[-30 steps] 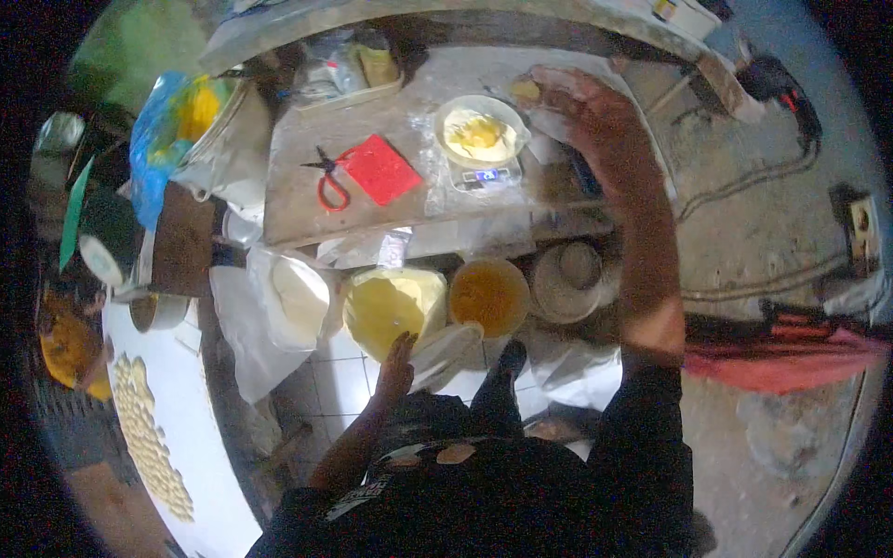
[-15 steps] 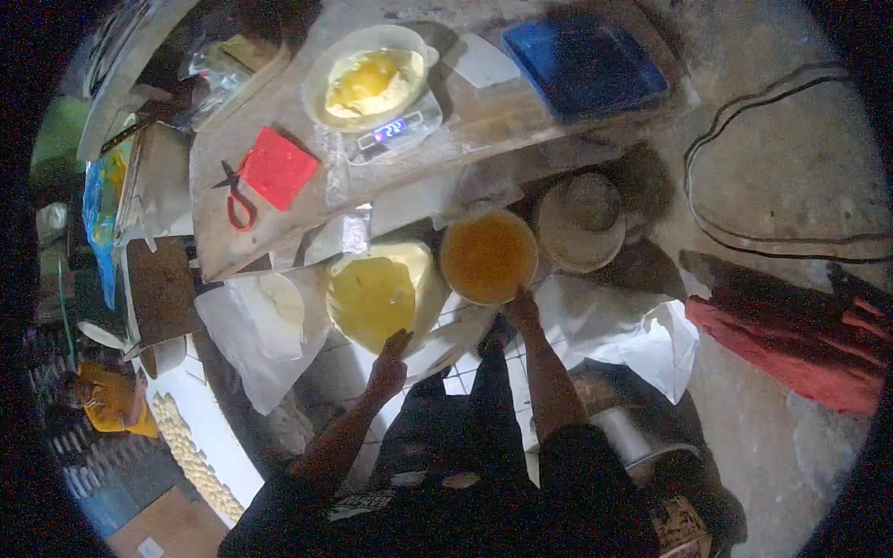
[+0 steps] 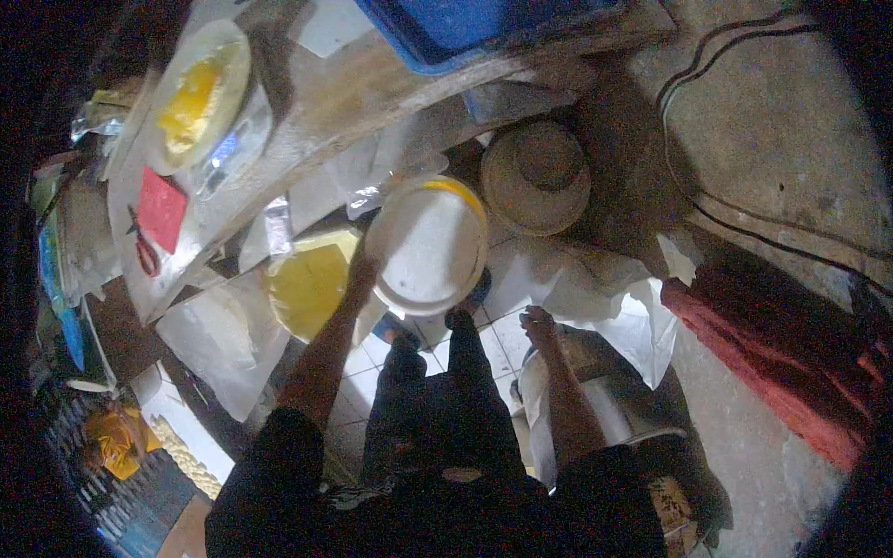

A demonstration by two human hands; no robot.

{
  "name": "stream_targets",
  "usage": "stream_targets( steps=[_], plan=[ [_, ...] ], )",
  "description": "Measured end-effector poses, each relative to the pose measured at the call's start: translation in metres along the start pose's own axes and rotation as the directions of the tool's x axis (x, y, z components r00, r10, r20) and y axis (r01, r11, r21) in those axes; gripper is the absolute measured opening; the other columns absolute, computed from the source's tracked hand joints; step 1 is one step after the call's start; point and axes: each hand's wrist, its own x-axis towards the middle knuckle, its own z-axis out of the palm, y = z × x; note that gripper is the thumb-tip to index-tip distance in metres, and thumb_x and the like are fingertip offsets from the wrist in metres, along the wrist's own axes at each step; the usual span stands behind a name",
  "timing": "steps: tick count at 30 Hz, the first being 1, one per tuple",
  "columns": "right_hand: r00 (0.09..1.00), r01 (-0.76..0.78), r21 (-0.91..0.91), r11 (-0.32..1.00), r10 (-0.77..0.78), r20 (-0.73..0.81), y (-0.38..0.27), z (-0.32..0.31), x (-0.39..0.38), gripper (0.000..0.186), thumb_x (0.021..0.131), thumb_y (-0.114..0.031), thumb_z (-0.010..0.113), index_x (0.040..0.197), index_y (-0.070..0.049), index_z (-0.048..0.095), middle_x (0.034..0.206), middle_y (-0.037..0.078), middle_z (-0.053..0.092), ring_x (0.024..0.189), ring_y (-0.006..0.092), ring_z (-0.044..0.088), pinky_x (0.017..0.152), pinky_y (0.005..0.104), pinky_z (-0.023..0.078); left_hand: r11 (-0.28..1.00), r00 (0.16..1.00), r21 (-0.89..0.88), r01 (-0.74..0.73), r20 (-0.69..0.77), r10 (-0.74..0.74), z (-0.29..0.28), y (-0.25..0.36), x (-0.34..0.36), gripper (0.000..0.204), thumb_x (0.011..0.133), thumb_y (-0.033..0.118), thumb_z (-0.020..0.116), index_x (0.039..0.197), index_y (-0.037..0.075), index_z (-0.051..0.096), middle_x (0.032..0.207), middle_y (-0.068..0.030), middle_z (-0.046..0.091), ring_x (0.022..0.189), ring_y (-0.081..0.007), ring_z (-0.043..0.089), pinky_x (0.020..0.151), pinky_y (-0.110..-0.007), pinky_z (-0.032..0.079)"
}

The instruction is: The person weighs liquid, powdered ingredients, and margarine on a digital scale using plastic containers. The person then adds the ingredients into an industrial dough mixer and handles the dough inside the mixing bowl by hand.

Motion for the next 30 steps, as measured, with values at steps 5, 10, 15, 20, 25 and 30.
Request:
stream_targets(
  steps=[5,10,15,20,25,30],
  plan=[
    [0.997,-0.069,0.094,0.993,0.072,-0.035,0.035,-0.017,-0.013,0.038,0.088,-0.024,0.067,0.121,-0.008,0.057,0.097,0.007,0.068,0.082,0.0161,0.067,0.060,0.0297,0.054,0.931,0.927,-0.137,0.340,0.219,-0.306,0.061,0.004,0.061,0.057,0.078,0.006,0.054,0.134,0.003,0.044,0.116,-0.0185,0.057,0.105,-0.0317,0.056,0.080,-0.039,0.049],
    [0.999,-0.026,-0.260,0.965,0.019,-0.031,0.008,0.024,-0.018,0.044,0.086,-0.030,0.066,0.120,-0.005,0.056,0.096,0.008,0.065,0.085,0.0171,0.065,0.060,0.0278,0.052,0.974,0.990,0.226,-0.013,0.141,-0.019,0.071,-0.038,0.062,0.072,0.074,0.003,0.053,0.142,-0.002,0.030,0.147,-0.0270,0.028,0.137,-0.0388,0.030,0.107,-0.042,0.036],
    [0.999,0.021,-0.006,1.000,-0.021,0.041,0.006,-0.009,-0.026,0.047,0.087,-0.032,0.065,0.124,-0.006,0.054,0.104,0.010,0.064,0.087,0.0187,0.065,0.067,0.0270,0.053,0.988,0.993,0.134,0.079,0.072,-0.089,0.081,0.039,0.029,0.082,0.078,0.005,0.057,0.149,0.001,0.014,0.149,-0.0247,0.027,0.139,-0.0363,0.028,0.117,-0.044,0.019],
    [0.994,-0.108,0.388,0.915,0.092,0.060,-0.034,-0.013,-0.044,0.039,0.087,-0.023,0.065,0.121,-0.005,0.056,0.097,0.009,0.068,0.077,0.0187,0.068,0.055,0.0292,0.054,0.985,0.986,-0.044,-0.165,-0.007,0.165,0.004,0.134,-0.040,0.031,0.090,0.014,0.058,0.119,0.002,0.057,0.098,-0.0116,0.067,0.078,-0.0190,0.064,0.072,-0.033,0.053],
    [0.999,-0.010,-0.034,0.999,0.009,-0.036,-0.129,0.044,-0.094,0.035,0.089,-0.024,0.062,0.117,-0.004,0.057,0.095,0.009,0.067,0.077,0.0195,0.066,0.054,0.0298,0.052,0.953,0.957,-0.272,-0.133,-0.284,0.052,-0.141,0.265,-0.065,0.029,0.098,0.027,0.051,0.103,0.001,0.061,0.073,-0.0045,0.062,0.062,-0.0097,0.054,0.056,-0.024,0.043],
    [0.988,-0.051,0.569,0.820,-0.041,0.148,-0.127,0.042,-0.125,0.029,0.089,-0.025,0.059,0.113,-0.009,0.059,0.094,0.008,0.066,0.072,0.0216,0.064,0.051,0.0304,0.049,0.790,0.851,-0.432,-0.435,-0.484,0.203,-0.252,0.320,0.008,0.030,0.097,0.029,0.053,0.102,0.000,0.058,0.082,-0.0068,0.062,0.062,-0.0125,0.056,0.059,-0.027,0.046]
  ],
)
